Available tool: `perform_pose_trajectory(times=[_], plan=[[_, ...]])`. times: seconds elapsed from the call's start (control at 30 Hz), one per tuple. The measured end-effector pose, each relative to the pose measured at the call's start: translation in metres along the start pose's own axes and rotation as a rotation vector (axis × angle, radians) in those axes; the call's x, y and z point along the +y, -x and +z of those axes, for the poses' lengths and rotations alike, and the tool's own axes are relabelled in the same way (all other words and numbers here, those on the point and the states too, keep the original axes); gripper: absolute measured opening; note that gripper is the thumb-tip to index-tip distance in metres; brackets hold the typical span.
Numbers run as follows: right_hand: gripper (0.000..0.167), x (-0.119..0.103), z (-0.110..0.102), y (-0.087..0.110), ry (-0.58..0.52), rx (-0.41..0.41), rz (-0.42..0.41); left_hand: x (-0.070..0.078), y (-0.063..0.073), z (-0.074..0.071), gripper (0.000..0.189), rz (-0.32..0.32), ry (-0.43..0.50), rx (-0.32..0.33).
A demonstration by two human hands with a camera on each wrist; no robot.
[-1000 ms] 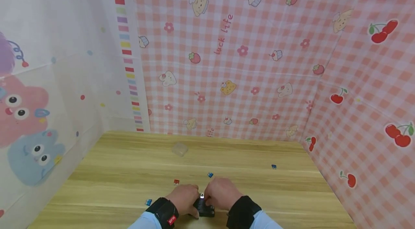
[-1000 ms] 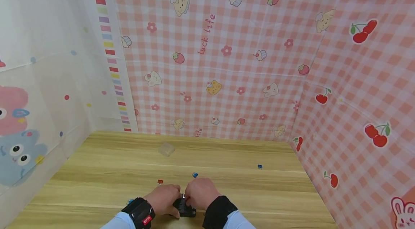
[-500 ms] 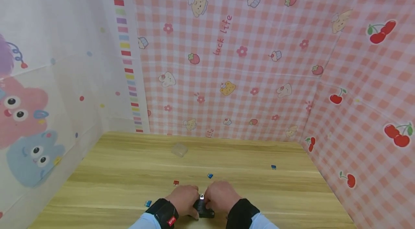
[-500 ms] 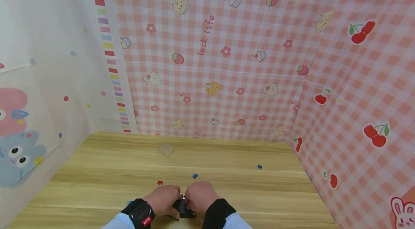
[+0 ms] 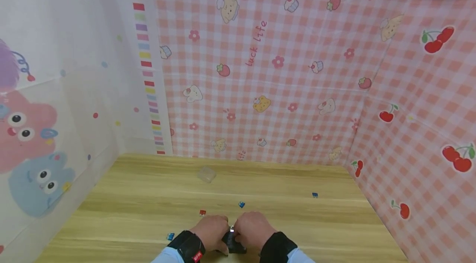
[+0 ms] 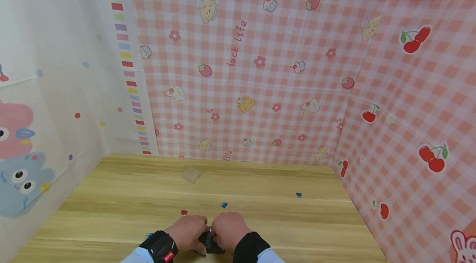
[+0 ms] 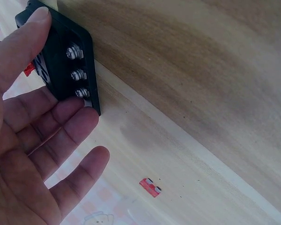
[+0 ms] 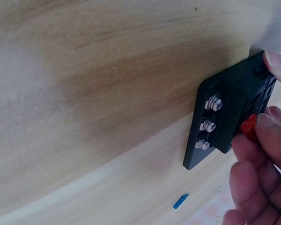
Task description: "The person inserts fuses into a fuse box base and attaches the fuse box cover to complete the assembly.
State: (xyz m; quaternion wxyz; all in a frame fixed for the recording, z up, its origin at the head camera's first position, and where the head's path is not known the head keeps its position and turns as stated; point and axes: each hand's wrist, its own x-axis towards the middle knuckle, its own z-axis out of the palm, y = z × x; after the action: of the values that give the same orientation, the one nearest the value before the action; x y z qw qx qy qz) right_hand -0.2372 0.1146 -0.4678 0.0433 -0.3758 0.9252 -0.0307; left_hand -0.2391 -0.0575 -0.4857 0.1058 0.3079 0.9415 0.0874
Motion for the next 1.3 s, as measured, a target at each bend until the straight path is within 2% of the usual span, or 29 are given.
perform_pose_trajectory(times=[0.2, 0.43, 0.7, 1.0, 1.3], plan=[[0.006, -0.0035, 0.0008, 0.0000, 0.021, 0.026, 0.016, 0.0005, 0.0006, 0.0020, 0.032, 0.012, -0.022, 0.020], [0.009, -0.0068, 0.0012, -0.0016, 0.029, 0.047, 0.043, 0.0025, 0.0007, 0.0007, 0.031, -0.003, -0.010, 0.004], [0.007, -0.0086, -0.0027, -0.0049, -0.014, -0.053, 0.049, 0.0026, 0.0018, 0.0002, 0.031, 0.012, -0.019, 0.014], [0.012, -0.0074, -0.0017, -0.0052, 0.043, -0.005, 0.000, 0.0017, 0.0002, -0.0009, 0.033, 0.014, -0.021, 0.021], [0.010, -0.0067, 0.0028, -0.0038, -0.021, -0.025, 0.038, 0.0041, 0.0012, 0.0005, 0.031, -0.002, -0.027, 0.024]])
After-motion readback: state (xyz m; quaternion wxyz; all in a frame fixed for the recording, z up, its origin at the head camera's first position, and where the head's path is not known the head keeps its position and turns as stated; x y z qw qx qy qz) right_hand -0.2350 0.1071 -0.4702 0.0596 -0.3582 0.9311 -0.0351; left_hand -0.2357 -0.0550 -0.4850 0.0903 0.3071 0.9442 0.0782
